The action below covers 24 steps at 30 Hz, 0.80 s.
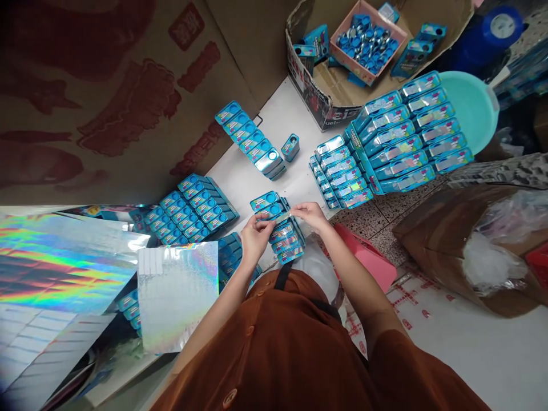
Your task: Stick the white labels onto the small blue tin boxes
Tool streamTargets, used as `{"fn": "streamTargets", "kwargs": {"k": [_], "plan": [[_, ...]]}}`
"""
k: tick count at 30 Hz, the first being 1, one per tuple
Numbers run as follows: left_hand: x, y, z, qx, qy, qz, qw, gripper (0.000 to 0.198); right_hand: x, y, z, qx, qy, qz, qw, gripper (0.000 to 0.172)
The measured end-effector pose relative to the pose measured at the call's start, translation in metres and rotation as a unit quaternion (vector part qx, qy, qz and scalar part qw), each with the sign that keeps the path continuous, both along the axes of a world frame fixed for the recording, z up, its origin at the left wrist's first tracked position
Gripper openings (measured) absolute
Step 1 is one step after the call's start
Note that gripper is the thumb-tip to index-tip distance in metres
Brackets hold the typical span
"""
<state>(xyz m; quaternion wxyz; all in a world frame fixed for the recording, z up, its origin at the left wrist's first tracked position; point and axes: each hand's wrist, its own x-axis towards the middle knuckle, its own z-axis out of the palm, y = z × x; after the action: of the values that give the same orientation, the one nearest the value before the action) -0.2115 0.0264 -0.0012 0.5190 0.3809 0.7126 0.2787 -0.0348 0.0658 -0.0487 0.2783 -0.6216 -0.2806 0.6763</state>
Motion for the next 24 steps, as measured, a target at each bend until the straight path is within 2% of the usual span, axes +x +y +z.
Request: {"fn": "streamTargets", "kwargs": {"k": [7, 12, 17, 19, 22, 24], "plan": [[-0.002, 0.003, -0.003, -0.005, -0.001, 0.010, 1.000, 0.032, 0.002, 0.004, -0.010, -0.023, 0.049, 0.033, 0.998, 0.027], [-0.002, 0.005, -0.001, -0.010, 0.035, 0.003, 0.999, 0.030, -0.004, 0.002, -0.017, -0.048, 0.077, 0.045, 0.995, 0.028], [-0.002, 0.004, -0.003, -0.013, 0.045, -0.001, 0.999, 0.029, -0.005, 0.003, -0.024, -0.029, 0.082, 0.064, 0.994, 0.030], [-0.002, 0.003, -0.005, -0.007, 0.040, -0.002, 0.999, 0.030, -0.003, 0.004, -0.026, -0.022, 0.043, 0.058, 0.997, 0.037], [-0.002, 0.003, -0.005, -0.002, 0.038, -0.004, 0.999, 0.030, -0.002, 0.004, -0.027, -0.004, -0.076, 0.020, 0.997, 0.055], [-0.001, 0.003, -0.005, -0.001, 0.048, -0.007, 0.999, 0.029, -0.005, 0.001, -0.026, 0.021, -0.109, 0.001, 0.994, 0.053]]}}
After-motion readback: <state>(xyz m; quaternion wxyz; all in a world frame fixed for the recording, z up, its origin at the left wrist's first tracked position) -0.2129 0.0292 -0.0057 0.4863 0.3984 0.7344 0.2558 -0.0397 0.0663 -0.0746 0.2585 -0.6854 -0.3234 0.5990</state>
